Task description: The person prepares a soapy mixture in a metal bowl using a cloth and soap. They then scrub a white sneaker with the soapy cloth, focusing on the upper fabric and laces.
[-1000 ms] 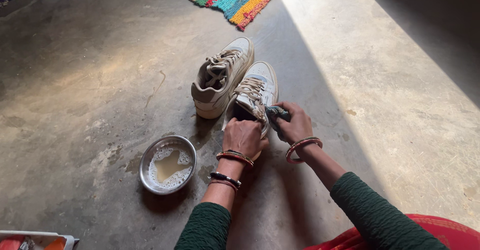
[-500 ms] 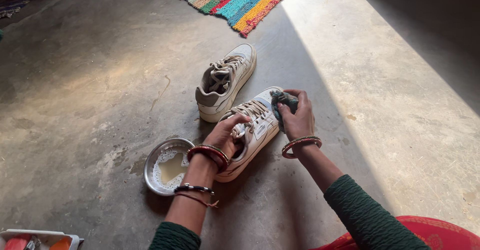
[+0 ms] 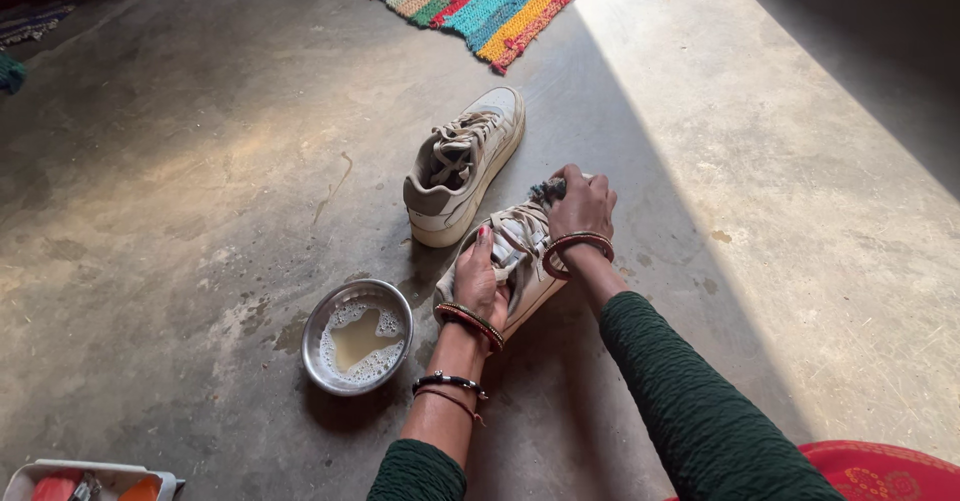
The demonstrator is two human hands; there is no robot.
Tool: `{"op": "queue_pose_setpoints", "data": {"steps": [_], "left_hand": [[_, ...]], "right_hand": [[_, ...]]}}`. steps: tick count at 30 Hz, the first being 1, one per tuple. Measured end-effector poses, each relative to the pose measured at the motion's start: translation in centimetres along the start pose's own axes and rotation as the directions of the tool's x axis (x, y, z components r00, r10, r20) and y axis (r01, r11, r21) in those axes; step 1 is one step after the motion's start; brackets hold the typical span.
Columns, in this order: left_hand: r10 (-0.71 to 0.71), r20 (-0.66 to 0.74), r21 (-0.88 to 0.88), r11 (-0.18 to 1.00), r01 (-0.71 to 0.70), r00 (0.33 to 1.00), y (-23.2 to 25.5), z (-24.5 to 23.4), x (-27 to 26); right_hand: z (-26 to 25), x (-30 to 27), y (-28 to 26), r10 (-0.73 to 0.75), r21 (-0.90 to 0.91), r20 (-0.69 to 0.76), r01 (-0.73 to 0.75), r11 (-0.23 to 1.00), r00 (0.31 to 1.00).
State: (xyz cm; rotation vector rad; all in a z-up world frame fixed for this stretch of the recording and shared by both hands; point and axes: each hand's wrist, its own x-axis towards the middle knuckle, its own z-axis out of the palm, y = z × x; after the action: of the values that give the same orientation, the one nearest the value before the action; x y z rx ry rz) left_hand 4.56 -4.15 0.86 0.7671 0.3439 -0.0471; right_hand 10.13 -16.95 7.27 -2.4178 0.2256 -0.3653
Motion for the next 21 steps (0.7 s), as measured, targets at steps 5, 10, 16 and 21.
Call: {"op": "queue_pose_setpoints", "data": {"steps": [5,10,16,21], "left_hand": [[0.008,-0.006,-0.012,1.000,-0.008,1.000,-0.7,-0.1,0.8],[-0.002,0.011,0.007,1.000,0.002,1.000,-0.3,-0.3,0.2],[-0.061,-0.009,-0.021,0.998,0.060,0.998,0.5,1.2,-1.1],[-0.046,0.031,-0.007,0.999,0.046,0.998,1.2,2.0,-1.4]], "right_hand": [[-0.6,-4.1,0.2,-0.129,0.118,0.129,0.114,0.986,0.983],[-0.8,-7.4,0.2,-0.299,0.112,0.114,0.287,0.951,0.947],[-0.1,-2.2,2.6,-0.059,-0.111,-0.053,0.053,0.992,0.997],[0.8,-2.2,1.8,0.126,-0.032,-0.044,-0.127,0.991,0.991]]}}
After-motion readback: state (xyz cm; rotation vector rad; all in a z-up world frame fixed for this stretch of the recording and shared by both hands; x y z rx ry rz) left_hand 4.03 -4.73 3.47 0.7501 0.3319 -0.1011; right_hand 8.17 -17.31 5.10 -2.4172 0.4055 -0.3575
